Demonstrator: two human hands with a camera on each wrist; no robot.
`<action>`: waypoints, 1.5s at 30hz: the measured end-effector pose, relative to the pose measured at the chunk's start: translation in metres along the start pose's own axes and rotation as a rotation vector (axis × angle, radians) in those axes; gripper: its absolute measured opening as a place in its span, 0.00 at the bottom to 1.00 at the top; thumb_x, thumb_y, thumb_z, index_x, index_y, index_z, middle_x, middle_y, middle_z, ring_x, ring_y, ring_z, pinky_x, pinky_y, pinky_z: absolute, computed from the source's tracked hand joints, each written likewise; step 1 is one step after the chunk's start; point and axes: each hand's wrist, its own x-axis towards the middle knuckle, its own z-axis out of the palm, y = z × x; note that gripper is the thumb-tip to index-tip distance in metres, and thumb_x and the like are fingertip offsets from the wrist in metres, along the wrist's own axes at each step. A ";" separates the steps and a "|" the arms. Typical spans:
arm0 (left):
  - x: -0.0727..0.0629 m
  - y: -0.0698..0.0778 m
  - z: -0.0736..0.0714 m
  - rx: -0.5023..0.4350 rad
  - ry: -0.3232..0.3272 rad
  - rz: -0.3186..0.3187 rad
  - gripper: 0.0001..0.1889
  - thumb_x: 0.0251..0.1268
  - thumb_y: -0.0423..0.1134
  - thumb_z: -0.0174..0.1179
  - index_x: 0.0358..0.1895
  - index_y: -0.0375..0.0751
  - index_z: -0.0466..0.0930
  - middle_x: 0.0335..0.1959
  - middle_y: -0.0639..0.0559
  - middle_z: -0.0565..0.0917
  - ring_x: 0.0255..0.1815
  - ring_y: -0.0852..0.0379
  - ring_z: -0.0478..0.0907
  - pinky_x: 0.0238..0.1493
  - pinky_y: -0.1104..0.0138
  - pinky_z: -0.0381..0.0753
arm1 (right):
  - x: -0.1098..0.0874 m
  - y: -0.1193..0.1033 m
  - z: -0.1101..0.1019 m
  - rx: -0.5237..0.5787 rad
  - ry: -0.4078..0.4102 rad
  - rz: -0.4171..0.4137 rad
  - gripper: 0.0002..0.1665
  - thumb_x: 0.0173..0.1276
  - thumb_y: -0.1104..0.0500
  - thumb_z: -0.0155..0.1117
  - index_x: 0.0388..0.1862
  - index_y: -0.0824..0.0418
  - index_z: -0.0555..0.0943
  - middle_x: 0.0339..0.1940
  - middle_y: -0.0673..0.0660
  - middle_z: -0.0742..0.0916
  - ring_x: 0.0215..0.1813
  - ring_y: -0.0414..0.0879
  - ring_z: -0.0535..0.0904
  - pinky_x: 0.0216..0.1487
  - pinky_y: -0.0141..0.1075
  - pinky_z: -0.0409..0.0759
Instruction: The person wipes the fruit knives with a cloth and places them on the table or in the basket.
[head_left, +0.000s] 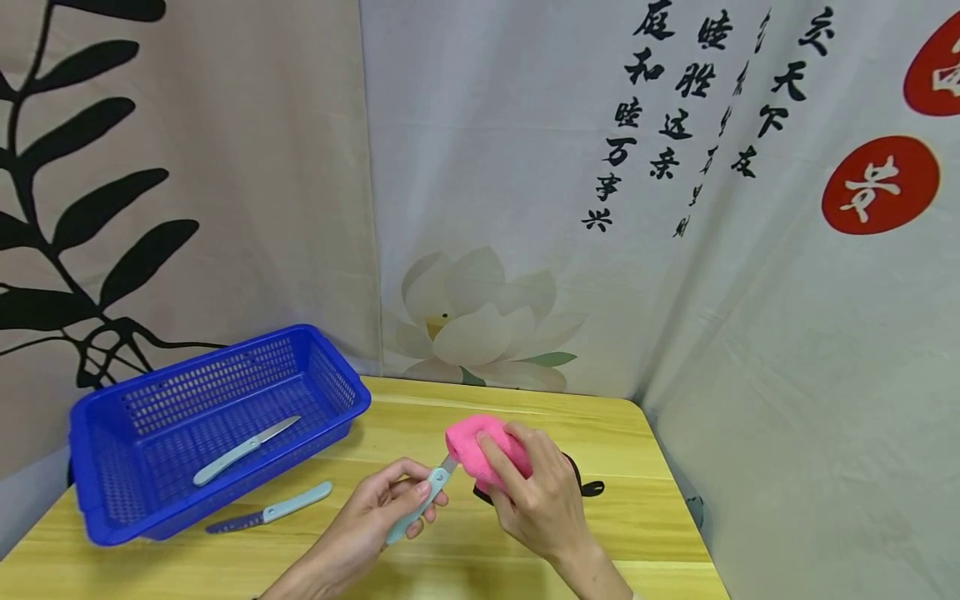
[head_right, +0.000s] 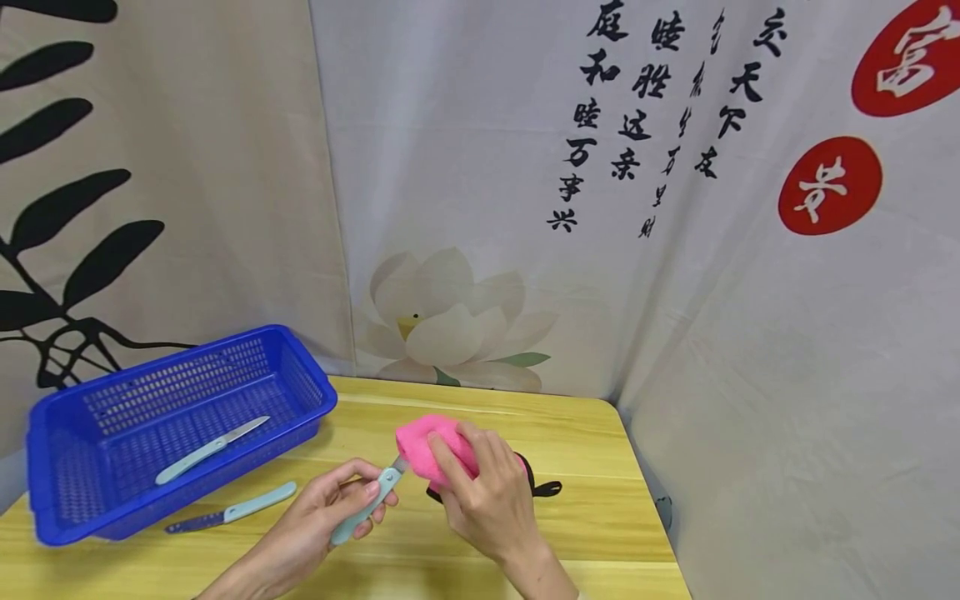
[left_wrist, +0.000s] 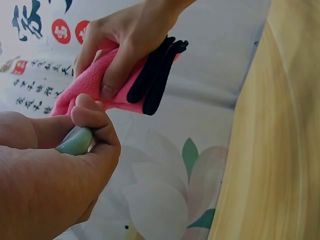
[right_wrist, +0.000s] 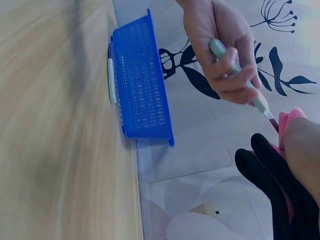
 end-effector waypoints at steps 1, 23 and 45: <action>0.000 0.000 0.000 -0.004 -0.006 0.000 0.14 0.92 0.45 0.57 0.64 0.38 0.78 0.53 0.53 0.90 0.46 0.63 0.84 0.44 0.74 0.83 | 0.000 0.002 -0.001 -0.007 0.002 0.004 0.23 0.86 0.51 0.56 0.67 0.56 0.89 0.57 0.65 0.88 0.45 0.53 0.83 0.37 0.42 0.88; -0.001 0.003 -0.001 -0.102 -0.004 0.015 0.14 0.93 0.45 0.55 0.66 0.41 0.76 0.55 0.53 0.90 0.48 0.65 0.84 0.45 0.76 0.85 | -0.007 0.012 -0.007 -0.023 0.050 0.116 0.23 0.84 0.50 0.58 0.66 0.59 0.90 0.56 0.68 0.87 0.44 0.57 0.84 0.36 0.47 0.89; 0.000 0.003 0.000 -0.016 -0.006 0.064 0.10 0.94 0.44 0.54 0.62 0.44 0.78 0.52 0.56 0.89 0.44 0.64 0.82 0.44 0.75 0.83 | -0.004 -0.017 0.002 0.021 0.044 -0.054 0.20 0.84 0.51 0.60 0.62 0.57 0.92 0.55 0.64 0.89 0.42 0.51 0.81 0.37 0.37 0.87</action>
